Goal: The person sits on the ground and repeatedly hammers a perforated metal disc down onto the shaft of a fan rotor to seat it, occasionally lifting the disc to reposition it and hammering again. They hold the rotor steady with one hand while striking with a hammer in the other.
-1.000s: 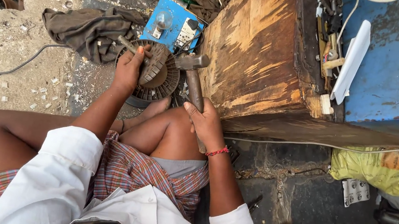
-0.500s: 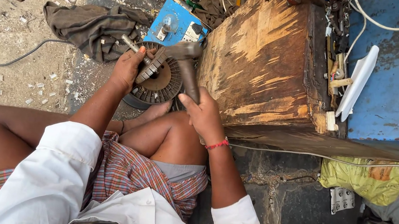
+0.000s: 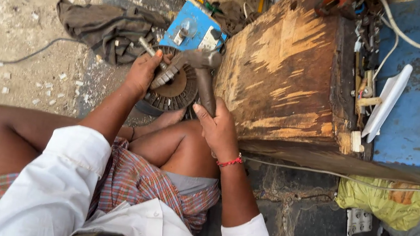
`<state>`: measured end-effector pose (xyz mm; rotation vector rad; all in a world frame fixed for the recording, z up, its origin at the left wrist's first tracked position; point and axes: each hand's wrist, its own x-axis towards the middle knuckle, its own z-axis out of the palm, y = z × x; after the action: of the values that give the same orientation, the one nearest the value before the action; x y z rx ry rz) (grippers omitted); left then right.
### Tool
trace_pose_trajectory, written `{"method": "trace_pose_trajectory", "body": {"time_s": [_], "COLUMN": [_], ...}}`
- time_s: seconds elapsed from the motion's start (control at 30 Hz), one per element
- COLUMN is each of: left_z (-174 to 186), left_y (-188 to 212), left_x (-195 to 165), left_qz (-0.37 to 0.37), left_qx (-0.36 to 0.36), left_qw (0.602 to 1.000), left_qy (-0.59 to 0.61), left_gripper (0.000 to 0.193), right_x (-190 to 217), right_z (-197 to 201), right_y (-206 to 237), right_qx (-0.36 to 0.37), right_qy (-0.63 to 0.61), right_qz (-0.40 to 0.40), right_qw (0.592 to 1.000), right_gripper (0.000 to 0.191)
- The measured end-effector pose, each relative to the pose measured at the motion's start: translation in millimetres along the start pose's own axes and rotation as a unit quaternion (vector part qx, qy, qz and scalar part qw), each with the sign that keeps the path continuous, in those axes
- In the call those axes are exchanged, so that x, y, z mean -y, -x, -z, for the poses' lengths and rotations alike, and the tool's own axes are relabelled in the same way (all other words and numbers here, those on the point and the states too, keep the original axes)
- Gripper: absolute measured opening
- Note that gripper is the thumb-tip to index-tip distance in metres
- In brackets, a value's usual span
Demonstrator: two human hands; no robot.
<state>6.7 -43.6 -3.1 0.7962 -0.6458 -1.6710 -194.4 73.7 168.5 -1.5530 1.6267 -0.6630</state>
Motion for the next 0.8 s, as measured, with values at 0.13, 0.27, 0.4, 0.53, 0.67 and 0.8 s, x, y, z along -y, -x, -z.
{"method": "trace_pose_trajectory", "body": {"time_s": [0.13, 0.27, 0.4, 0.53, 0.67, 0.8], "left_z": [-1.2, -3.9, -9.1, -16.7, -23.1, -25.6], "left_y": [-1.1, -1.8, -5.8, -10.0, -13.5, -14.5], "left_x": [0.6, 0.7, -1.2, -3.4, -11.0, -20.6], "left_qz": [0.039, 0.050, 0.083, 0.142, 0.169, 0.202], "left_qx": [-0.029, -0.026, -0.020, -0.046, -0.023, 0.007], "left_qw": [0.998, 0.998, 0.996, 0.989, 0.985, 0.977], "left_qy": [0.028, 0.007, -0.012, -0.004, -0.030, -0.073], "left_gripper": [0.035, 0.035, 0.033, 0.028, 0.029, 0.031], "right_x": [-1.5, -8.7, -18.3, -22.2, -18.9, -16.7], "right_z": [-2.9, -7.5, -10.5, -9.7, -10.0, -16.0], "right_y": [0.7, 3.5, -1.1, -24.8, -58.5, -84.4], "right_qx": [0.009, 0.012, -0.032, -0.100, -0.108, -0.070], "right_qy": [0.109, -0.038, -0.133, -0.127, -0.146, -0.127], "right_qz": [0.070, -0.032, -0.015, 0.012, 0.083, 0.093], "right_qw": [0.991, 0.999, 0.990, 0.987, 0.980, 0.985], "right_gripper": [0.036, 0.032, 0.028, 0.027, 0.042, 0.053]}}
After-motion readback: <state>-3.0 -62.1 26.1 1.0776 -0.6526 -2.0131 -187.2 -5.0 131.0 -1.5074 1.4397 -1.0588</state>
